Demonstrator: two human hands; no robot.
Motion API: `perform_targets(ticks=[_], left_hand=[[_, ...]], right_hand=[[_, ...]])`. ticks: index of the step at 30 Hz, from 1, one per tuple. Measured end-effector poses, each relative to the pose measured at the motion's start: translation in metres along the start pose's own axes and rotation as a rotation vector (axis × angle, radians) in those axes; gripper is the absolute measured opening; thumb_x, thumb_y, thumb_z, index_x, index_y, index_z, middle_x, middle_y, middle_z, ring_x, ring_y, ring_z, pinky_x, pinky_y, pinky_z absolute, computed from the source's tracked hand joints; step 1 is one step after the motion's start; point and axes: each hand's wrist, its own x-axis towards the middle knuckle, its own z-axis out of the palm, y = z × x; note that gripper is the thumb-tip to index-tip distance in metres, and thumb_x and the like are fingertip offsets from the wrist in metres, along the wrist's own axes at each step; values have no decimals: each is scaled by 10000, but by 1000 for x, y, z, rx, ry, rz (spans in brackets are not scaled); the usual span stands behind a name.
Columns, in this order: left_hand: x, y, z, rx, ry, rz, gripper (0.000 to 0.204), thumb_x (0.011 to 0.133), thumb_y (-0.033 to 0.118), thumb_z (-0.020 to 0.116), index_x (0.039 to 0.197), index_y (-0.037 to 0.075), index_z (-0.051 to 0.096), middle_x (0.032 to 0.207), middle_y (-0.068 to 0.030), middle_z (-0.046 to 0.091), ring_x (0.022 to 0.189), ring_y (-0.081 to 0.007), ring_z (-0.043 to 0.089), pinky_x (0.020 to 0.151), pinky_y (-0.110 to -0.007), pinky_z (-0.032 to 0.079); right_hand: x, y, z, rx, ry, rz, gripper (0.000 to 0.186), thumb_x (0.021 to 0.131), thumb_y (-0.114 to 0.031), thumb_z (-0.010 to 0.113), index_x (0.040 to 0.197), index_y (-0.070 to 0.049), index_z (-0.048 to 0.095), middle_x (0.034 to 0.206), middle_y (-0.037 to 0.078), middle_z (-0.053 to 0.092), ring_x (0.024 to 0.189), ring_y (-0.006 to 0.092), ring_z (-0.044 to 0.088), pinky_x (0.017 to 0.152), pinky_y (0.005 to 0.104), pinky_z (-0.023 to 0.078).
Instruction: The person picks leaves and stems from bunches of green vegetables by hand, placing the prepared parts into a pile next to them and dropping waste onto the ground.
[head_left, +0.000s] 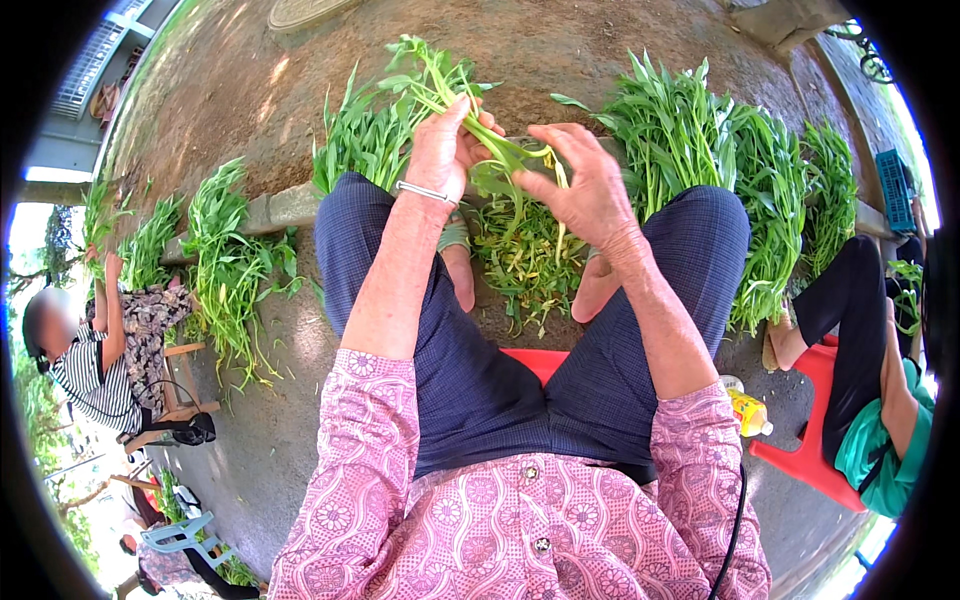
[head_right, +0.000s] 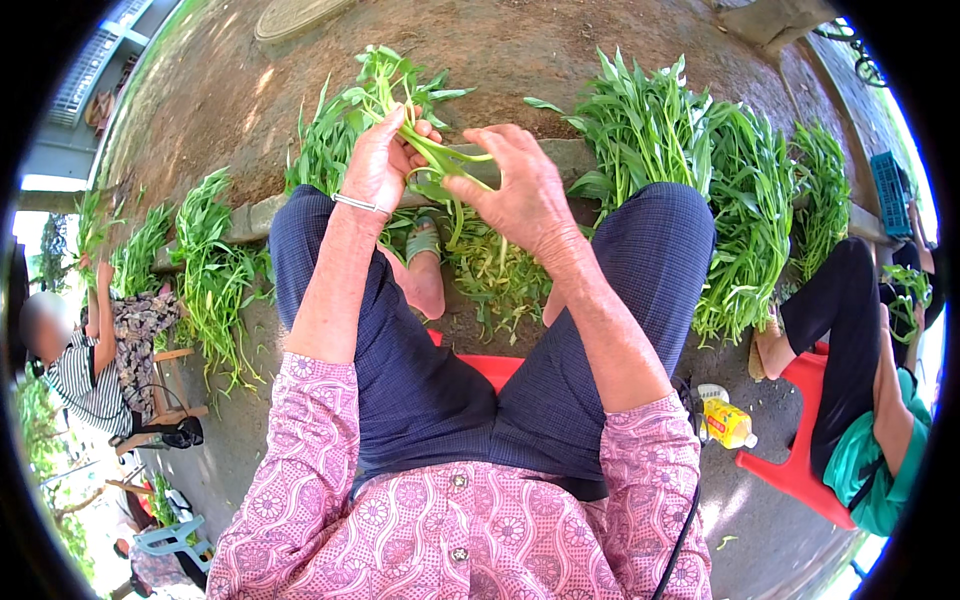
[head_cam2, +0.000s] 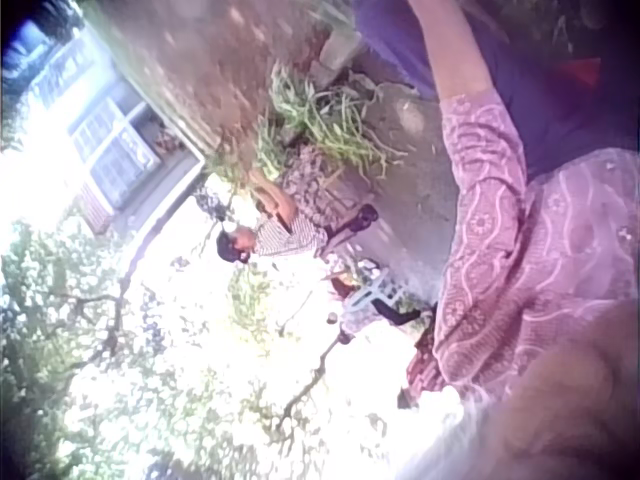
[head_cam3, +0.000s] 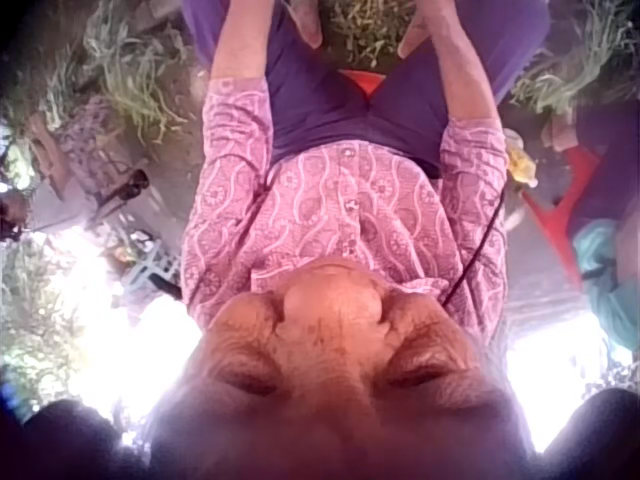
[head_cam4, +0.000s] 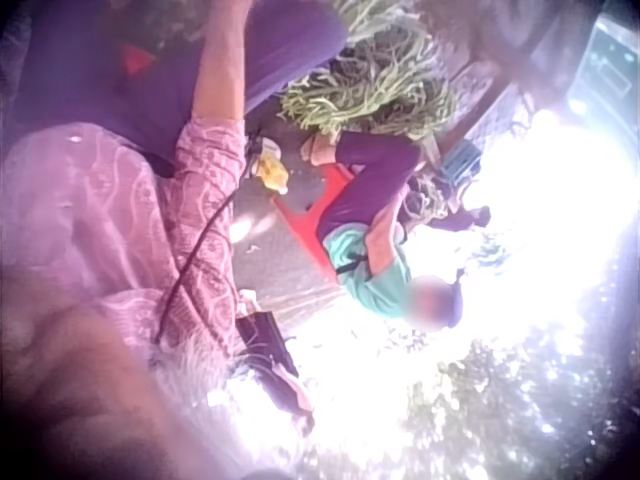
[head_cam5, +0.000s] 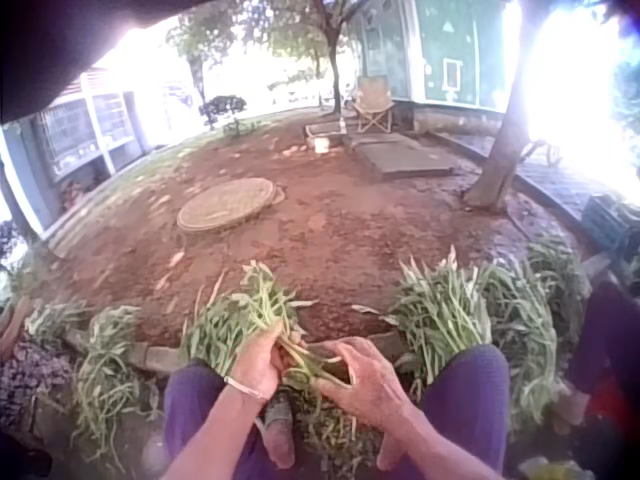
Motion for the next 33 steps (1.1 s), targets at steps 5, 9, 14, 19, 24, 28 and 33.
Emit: perform_targets(ticks=[5,9,14,19,24,28,33], left_hand=[[0,-4,6,-30,-10,-70,287,909,266,585,1046,14,562,862,-86,616,808,-208,613,707,-303,500],[-1,-5,8,-30,-7,-75,277,896,261,608,1035,24,573,908,-122,638,810,-206,617,671,-289,500],[0,-4,7,-39,-63,-140,272,896,257,606,1046,31,587,969,-112,639,862,-196,603,753,-304,493],[-4,-4,11,23,-106,-217,217,886,251,620,982,57,624,952,-71,654,860,-172,600,765,-291,474],[-7,-2,12,147,-77,-179,192,873,236,639,951,60,641,907,-57,667,824,-146,607,689,-274,480],[-3,-4,10,144,-8,-115,216,892,249,615,950,41,613,913,-97,666,792,-172,634,633,-253,528],[-3,13,2,60,40,-31,197,911,222,584,980,39,567,930,-133,656,809,-200,647,658,-267,559]], right_hand=[[-3,2,16,-50,-100,21,502,765,-226,694,1190,-6,540,1107,182,590,1067,323,547,917,391,438],[-3,5,18,3,-83,45,314,827,-137,612,1103,9,578,999,185,628,929,343,605,806,394,483],[-6,7,21,-15,-43,15,252,820,-130,590,1037,-11,542,910,161,599,898,359,575,748,436,471],[-5,10,22,-202,3,-93,321,827,-132,600,1119,-19,529,888,144,590,868,329,586,729,416,481],[-5,11,23,-197,-4,-114,378,840,-161,613,1189,-42,533,914,143,589,883,332,583,737,412,482],[-2,1,14,-134,-39,-36,415,829,-221,642,1182,-27,542,987,151,610,944,294,600,794,377,489],[4,6,-2,199,191,180,355,873,-248,617,1121,6,592,979,134,653,877,201,642,764,307,512]])
